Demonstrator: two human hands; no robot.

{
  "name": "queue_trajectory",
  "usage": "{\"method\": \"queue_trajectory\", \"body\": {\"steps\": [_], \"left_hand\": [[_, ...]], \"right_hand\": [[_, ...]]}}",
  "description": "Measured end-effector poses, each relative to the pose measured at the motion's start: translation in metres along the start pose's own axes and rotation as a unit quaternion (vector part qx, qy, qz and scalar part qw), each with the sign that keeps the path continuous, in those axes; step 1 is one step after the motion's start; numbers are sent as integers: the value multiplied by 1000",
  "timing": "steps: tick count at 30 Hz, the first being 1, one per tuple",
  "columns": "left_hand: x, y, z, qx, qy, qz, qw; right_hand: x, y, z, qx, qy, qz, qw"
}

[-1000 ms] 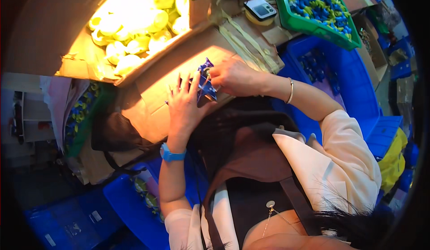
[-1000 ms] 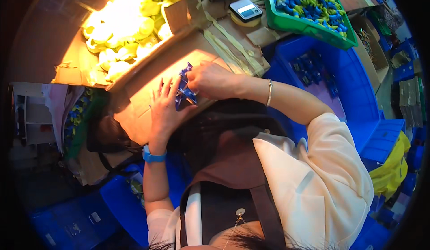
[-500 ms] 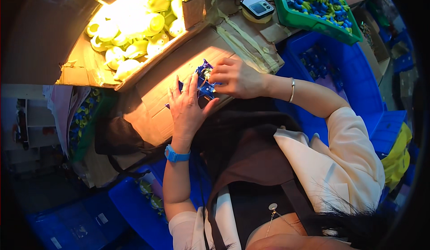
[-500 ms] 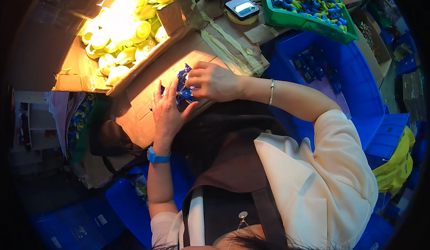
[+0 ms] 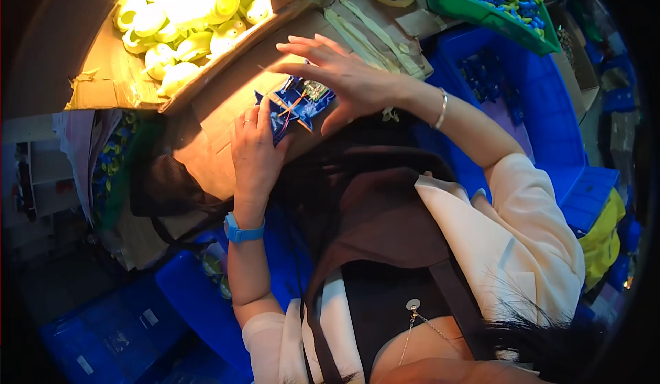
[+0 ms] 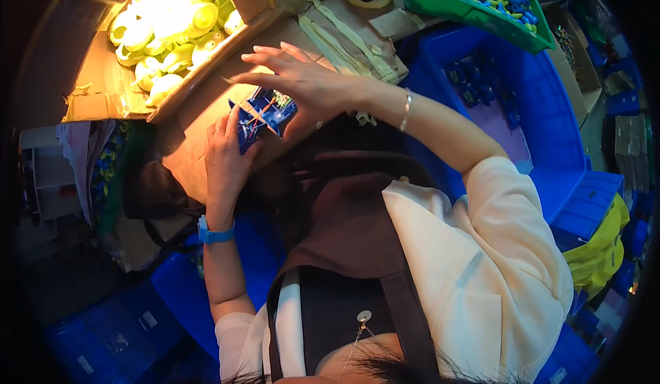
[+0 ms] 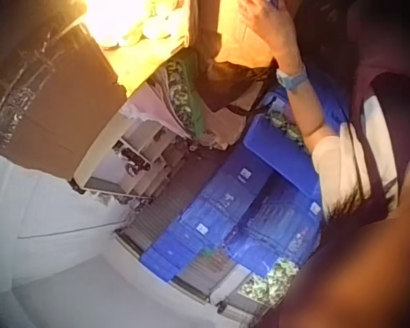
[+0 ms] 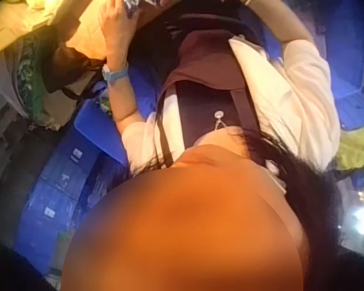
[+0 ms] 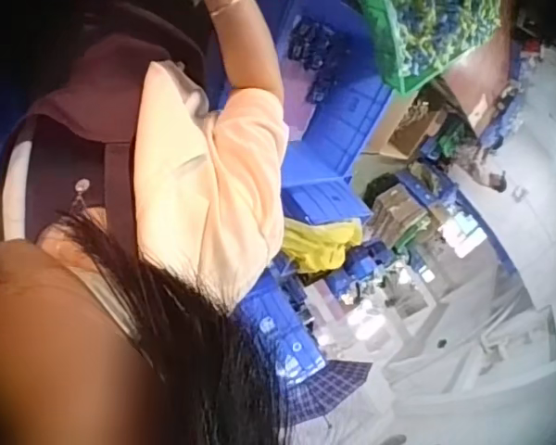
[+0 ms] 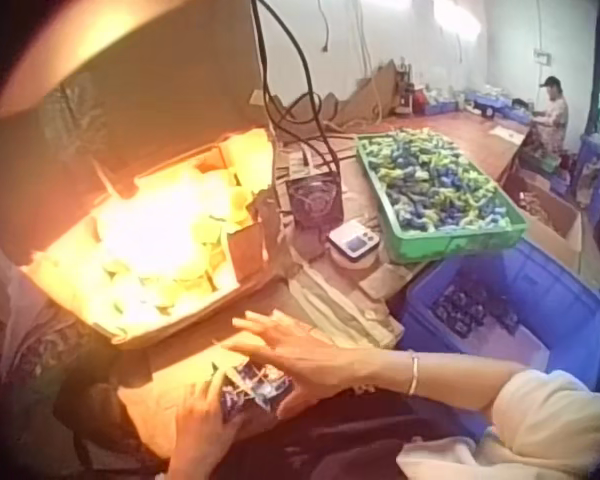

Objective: The recorder is assembling small plastic alien toy figures by snapping parts together at a factory workbench.

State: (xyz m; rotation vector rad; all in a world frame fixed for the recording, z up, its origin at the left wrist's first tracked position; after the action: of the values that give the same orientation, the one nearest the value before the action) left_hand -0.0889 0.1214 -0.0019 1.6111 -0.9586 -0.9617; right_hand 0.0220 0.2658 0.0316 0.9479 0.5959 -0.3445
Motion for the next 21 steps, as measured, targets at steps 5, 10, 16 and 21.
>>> {"method": "queue_trajectory", "body": {"steps": [5, 10, 16, 21], "left_hand": [[-12, 12, -4, 19, -104, 15, 994], [-17, 2, -6, 171, -58, -1, 983], [-18, 5, -8, 112, -95, -88, 985], [-23, 3, -8, 137, -55, -39, 988]], "right_hand": [[-8, -31, -29, -61, -90, 148, 983], [-3, -30, -14, 60, -86, 111, 988], [-14, -15, -20, -157, -77, -6, 985], [-13, -38, -43, -238, -202, 88, 946]]}}
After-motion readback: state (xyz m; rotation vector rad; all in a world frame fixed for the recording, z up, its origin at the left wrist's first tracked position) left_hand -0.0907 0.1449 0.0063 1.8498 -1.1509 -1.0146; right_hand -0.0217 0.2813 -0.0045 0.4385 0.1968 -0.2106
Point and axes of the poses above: each hand's wrist, its own x-axis away from the middle knuckle, its own y-axis out of the back of the hand, z = x × y, the point moved 6 cm from there along -x, towards the middle knuckle
